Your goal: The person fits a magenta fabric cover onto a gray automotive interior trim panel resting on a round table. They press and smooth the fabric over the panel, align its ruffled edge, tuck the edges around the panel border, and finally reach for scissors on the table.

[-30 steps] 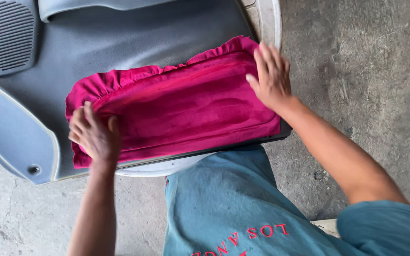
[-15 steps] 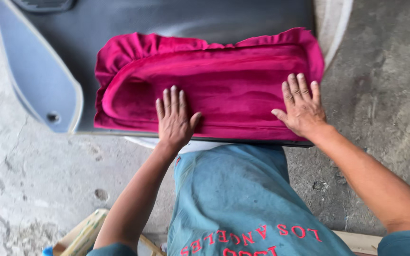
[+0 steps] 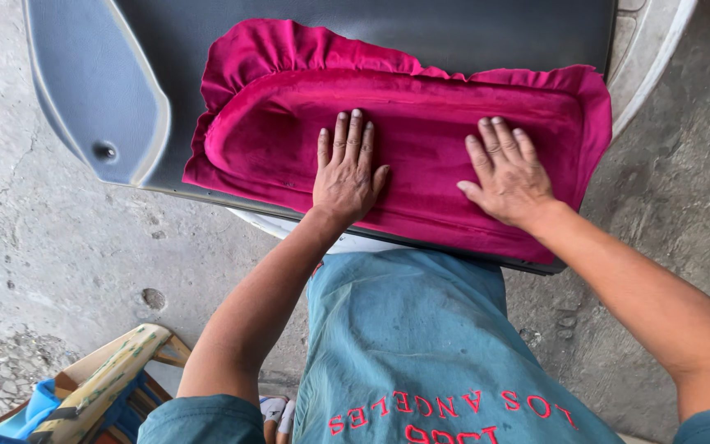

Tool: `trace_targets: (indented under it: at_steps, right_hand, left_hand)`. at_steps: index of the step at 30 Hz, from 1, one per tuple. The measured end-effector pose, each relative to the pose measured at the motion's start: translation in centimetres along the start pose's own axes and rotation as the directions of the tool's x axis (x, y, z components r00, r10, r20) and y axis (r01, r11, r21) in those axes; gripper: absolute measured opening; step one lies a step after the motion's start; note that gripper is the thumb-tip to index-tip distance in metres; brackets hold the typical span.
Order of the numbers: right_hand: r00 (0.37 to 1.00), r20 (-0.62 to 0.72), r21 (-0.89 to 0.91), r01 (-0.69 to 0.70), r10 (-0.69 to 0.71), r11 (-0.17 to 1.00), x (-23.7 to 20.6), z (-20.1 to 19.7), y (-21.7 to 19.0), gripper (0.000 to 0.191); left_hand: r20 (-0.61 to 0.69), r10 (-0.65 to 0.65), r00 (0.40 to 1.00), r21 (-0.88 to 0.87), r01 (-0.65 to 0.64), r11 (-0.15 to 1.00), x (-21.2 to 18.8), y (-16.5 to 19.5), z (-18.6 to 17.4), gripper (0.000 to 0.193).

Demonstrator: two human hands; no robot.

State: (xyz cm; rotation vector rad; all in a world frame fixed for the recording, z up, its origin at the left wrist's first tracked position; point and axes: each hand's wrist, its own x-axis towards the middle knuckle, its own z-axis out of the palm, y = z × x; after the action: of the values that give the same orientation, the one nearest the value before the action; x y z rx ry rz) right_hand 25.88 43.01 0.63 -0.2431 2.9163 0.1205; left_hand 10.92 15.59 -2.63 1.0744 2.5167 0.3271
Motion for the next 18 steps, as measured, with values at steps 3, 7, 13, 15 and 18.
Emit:
trace_targets:
  at_steps: [3,7,13,15,18]
  right_hand:
    - [0.997,-0.053,0.02,0.054,-0.052,0.998,2.3,-0.1,-1.6,0.078]
    - [0.992,-0.059,0.06,0.117,-0.114,0.991,5.2,-0.3,-3.2,0.078]
    - [0.978,-0.083,0.193,0.203,-0.191,0.96,9.3,-0.9,-6.1,0.076]
    - [0.97,-0.087,0.213,0.243,-0.229,0.946,10.5,-1.1,-6.8,0.074]
    - [0.957,-0.092,0.202,0.29,-0.277,0.935,12.1,-1.5,-7.9,0.071]
  left_hand:
    - [-0.022,0.018,1.0,-0.028,-0.018,0.999,-0.1,0.0,0.2,0.075]
    - [-0.068,0.047,0.997,-0.041,-0.05,0.998,-0.7,-0.3,0.4,0.072]
    - [-0.106,-0.067,0.992,-0.09,0.057,0.994,-4.3,-0.5,0.2,0.076]
    - [-0.105,-0.124,0.987,-0.101,0.113,0.988,-5.9,-0.3,0.2,0.079]
    - [-0.111,-0.176,0.978,-0.106,0.164,0.981,-7.8,-0.7,0.4,0.082]
